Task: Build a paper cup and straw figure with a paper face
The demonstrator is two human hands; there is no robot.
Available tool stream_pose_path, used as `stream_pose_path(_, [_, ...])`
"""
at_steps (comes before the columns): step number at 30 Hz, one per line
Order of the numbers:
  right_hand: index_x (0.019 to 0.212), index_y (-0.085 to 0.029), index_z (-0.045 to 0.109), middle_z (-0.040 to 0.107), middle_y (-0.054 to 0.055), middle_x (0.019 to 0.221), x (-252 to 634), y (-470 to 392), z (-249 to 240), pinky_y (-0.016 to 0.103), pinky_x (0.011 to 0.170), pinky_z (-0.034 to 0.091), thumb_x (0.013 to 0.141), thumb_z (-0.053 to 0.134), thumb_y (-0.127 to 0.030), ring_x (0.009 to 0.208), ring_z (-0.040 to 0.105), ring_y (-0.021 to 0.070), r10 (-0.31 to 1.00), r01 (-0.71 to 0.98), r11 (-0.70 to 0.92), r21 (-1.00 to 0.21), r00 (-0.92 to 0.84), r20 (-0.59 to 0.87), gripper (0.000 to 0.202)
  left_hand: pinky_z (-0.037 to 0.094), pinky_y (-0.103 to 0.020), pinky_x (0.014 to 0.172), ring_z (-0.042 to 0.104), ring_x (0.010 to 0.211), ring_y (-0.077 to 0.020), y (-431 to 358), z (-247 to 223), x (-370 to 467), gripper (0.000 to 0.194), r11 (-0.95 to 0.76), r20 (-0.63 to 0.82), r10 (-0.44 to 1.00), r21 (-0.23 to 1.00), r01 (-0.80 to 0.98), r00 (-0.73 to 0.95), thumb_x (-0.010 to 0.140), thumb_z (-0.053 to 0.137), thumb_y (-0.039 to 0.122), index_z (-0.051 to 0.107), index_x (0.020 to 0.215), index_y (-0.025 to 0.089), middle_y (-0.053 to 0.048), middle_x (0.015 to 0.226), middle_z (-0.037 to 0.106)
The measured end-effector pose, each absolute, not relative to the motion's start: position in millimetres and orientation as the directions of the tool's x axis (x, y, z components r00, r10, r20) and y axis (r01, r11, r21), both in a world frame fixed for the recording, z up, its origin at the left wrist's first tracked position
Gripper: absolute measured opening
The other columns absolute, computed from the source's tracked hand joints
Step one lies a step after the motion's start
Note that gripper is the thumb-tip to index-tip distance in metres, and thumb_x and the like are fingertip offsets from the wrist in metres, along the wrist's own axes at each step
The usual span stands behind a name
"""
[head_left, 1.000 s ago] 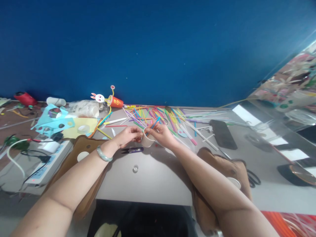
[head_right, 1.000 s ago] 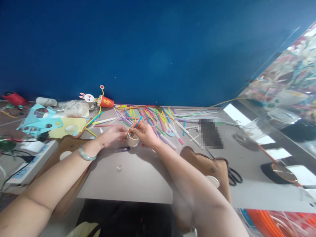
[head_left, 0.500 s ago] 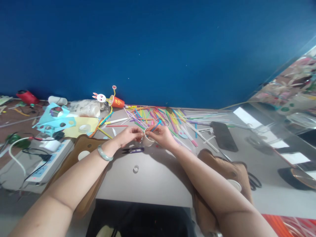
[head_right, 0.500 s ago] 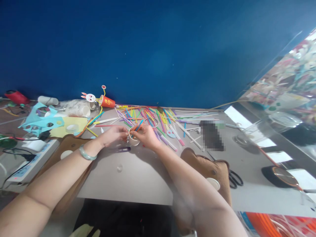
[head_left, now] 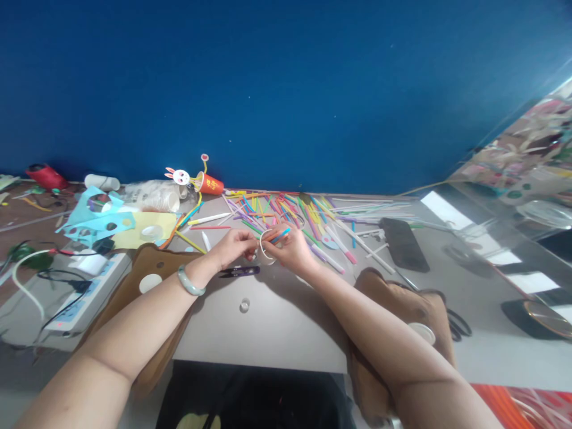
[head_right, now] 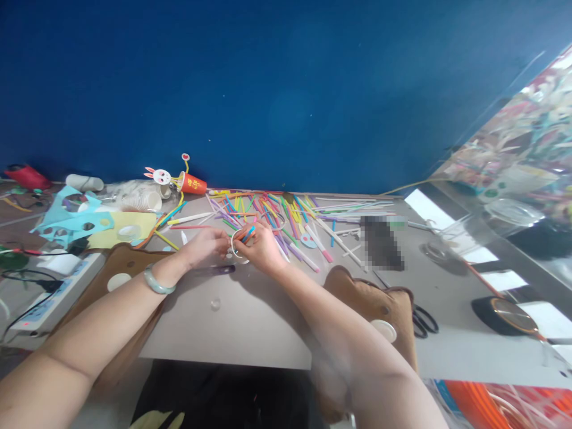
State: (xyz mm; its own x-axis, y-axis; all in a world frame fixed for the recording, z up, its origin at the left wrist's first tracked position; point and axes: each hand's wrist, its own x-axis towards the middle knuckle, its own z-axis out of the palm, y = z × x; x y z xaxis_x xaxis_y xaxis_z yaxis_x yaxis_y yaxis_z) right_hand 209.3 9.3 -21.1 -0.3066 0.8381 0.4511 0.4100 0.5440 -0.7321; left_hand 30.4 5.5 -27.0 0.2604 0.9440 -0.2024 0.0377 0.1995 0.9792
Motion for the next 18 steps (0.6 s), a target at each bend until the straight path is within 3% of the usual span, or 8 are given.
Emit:
stream_pose_path(5, [0.067,-0.023,0.070,0.074,0.002,0.077,209.2,11.6,-23.9,0.040,0.098,0.044,0.076,0.066,-0.017,0.079,0.066,0.0200,0.811,0.436,0.586,-0.683,-0.325,0.488,0.011,0.042,-0.022,0.047,0.049,0.043,-0.0077,4.0,-27.7,32.3,0.028,0.261,-0.257,0.938,0.965,0.012,0.233,0.073,0.074,0.027,0.053,0.058,0.016,0.002,0.049,0.053])
stream_pose_path(9, [0.070,-0.024,0.072,0.075,0.001,0.076,209.9,15.5,-25.3,0.044,0.107,0.038,0.076,0.068,-0.020,0.080,0.066,0.0195,0.829,0.430,0.555,-0.712,-0.354,0.433,0.008,0.040,-0.020,0.044,0.047,0.042,-0.0071,6.8,-33.4,31.0,0.023,0.328,-0.297,0.918,0.942,-0.079,0.264,0.071,0.076,0.027,0.056,0.077,0.017,0.006,0.050,0.051])
stream_pose_path(12, [0.071,-0.023,0.072,0.074,0.000,0.075,209.8,16.6,-26.8,0.047,0.113,0.031,0.079,0.068,-0.022,0.081,0.066,0.0190,0.826,0.428,0.557,-0.712,-0.376,0.420,0.009,0.039,-0.020,0.042,0.042,0.039,-0.0075,4.9,-32.0,31.0,0.029,0.310,-0.271,0.911,0.947,-0.082,0.312,0.072,0.075,0.026,0.057,0.094,0.021,0.010,0.047,0.047])
stream_pose_path(18, [0.072,-0.022,0.071,0.074,0.002,0.077,209.8,15.4,-28.1,0.048,0.114,0.029,0.081,0.067,-0.025,0.082,0.066,0.0195,0.819,0.435,0.570,-0.697,-0.373,0.437,0.011,0.030,-0.017,0.039,0.034,0.035,-0.0057,-1.5,-28.5,32.9,0.026,0.252,-0.212,0.914,0.965,-0.076,0.345,0.078,0.067,0.025,0.054,0.100,0.023,0.012,0.044,0.039])
